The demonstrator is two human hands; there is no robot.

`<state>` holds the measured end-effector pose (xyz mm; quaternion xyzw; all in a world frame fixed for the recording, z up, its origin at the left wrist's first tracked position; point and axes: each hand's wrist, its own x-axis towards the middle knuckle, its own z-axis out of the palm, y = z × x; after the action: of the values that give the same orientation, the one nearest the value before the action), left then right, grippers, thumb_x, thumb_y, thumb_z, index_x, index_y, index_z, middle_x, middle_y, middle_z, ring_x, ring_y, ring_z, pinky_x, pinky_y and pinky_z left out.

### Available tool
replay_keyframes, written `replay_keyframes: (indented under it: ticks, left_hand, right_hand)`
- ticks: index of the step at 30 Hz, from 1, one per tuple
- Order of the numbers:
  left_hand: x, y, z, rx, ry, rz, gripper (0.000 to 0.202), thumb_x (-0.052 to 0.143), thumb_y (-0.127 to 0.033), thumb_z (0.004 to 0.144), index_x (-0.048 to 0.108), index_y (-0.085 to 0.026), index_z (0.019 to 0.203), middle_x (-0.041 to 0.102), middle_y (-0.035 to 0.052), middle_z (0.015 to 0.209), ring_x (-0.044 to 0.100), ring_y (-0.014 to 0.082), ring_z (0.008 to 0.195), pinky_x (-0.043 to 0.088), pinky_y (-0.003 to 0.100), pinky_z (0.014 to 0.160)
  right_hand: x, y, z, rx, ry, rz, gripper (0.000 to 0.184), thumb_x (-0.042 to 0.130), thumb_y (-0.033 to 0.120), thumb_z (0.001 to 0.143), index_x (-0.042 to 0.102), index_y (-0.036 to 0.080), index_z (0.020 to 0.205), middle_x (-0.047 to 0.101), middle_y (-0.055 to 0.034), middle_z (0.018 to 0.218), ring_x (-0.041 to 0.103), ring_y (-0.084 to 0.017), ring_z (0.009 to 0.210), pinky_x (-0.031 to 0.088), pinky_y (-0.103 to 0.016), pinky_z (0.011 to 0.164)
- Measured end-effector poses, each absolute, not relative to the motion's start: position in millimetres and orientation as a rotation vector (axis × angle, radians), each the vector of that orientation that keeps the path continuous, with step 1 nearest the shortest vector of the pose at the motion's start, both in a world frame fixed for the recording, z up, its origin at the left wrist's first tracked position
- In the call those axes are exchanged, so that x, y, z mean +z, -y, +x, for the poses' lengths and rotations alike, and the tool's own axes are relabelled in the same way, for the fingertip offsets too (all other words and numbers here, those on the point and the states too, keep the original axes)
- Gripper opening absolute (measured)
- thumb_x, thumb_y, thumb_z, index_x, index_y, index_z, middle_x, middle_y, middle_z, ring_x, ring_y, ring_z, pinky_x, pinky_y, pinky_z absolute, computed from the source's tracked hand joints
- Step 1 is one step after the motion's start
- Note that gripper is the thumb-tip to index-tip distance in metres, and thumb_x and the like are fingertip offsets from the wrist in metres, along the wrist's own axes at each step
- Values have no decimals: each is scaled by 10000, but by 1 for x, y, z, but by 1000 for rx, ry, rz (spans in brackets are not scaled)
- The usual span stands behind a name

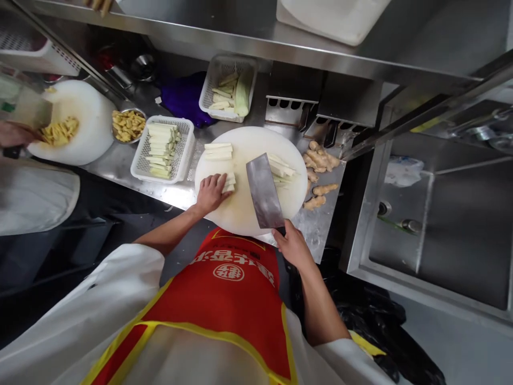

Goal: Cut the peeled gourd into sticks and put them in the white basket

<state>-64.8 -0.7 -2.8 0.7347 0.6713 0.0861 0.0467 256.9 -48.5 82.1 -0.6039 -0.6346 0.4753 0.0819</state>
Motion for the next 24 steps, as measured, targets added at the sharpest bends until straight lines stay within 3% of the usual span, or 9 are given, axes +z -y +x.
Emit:
replay_keyframes:
  ticks: [5, 8, 11, 14, 16, 20, 24]
  left_hand:
    - [2, -42, -92, 308, -1934, 2270, 704, 525, -582, 952, 461, -165, 1516, 482, 224, 1499, 417, 414, 1383, 304, 585, 1153]
    - [-1, -63, -111, 538, -1876, 2234, 807, 606, -692, 862, 506, -180, 1478, 410, 204, 1571, 305, 420, 1485, 186, 587, 1236]
    - [-10, -87, -128, 949, -1998, 1820, 814, 434, -764, 911, 467, -203, 1500, 336, 161, 1636, 232, 355, 1549, 173, 533, 1273]
    - [-19, -109, -136, 1159, -1976, 1395, 767, 208, -712, 993, 445, -201, 1514, 367, 136, 1631, 285, 269, 1547, 235, 454, 1279]
    - [-24, -116, -134, 1168, -1913, 1412, 756, 183, -679, 1011, 470, -175, 1496, 405, 147, 1610, 323, 263, 1533, 251, 457, 1279]
    - [-25, -113, -122, 998, -1900, 1762, 695, 233, -602, 1035, 510, -128, 1461, 460, 169, 1569, 305, 291, 1538, 196, 498, 1291]
    - [-19, -102, -111, 807, -1983, 1898, 661, 318, -524, 1032, 421, -92, 1522, 339, 188, 1639, 174, 347, 1574, 191, 546, 1278]
  right_hand:
    - [88, 17, 213, 1495, 1847, -1689, 351, 485, 392, 896, 506, 209, 1195, 577, 65, 600, 618, -175, 483, 502, -288, 534]
    - [91, 1, 182, 1494, 1827, -1709, 428, 455, 309, 890, 486, 191, 1301, 595, 50, 660, 622, -163, 472, 521, -280, 520]
    - [88, -14, 156, 1341, 1934, -1733, 454, 436, 258, 887, 510, 168, 1326, 668, -25, 773, 662, -188, 577, 560, -313, 595]
    - [79, -21, 136, 1018, 2133, -1687, 477, 423, 228, 888, 543, 111, 1335, 717, -159, 1033, 701, -279, 924, 570, -416, 851]
    - [72, -17, 125, 877, 2226, -1663, 513, 408, 219, 897, 523, 72, 1375, 686, -219, 1180, 662, -325, 1076, 532, -475, 949]
    - [62, 6, 107, 829, 2282, -1653, 547, 382, 216, 923, 473, 60, 1439, 665, -235, 1243, 653, -329, 1092, 527, -492, 962]
    - [61, 20, 99, 835, 2207, -1650, 547, 394, 212, 911, 483, 81, 1434, 671, -218, 1262, 655, -312, 1110, 532, -477, 976]
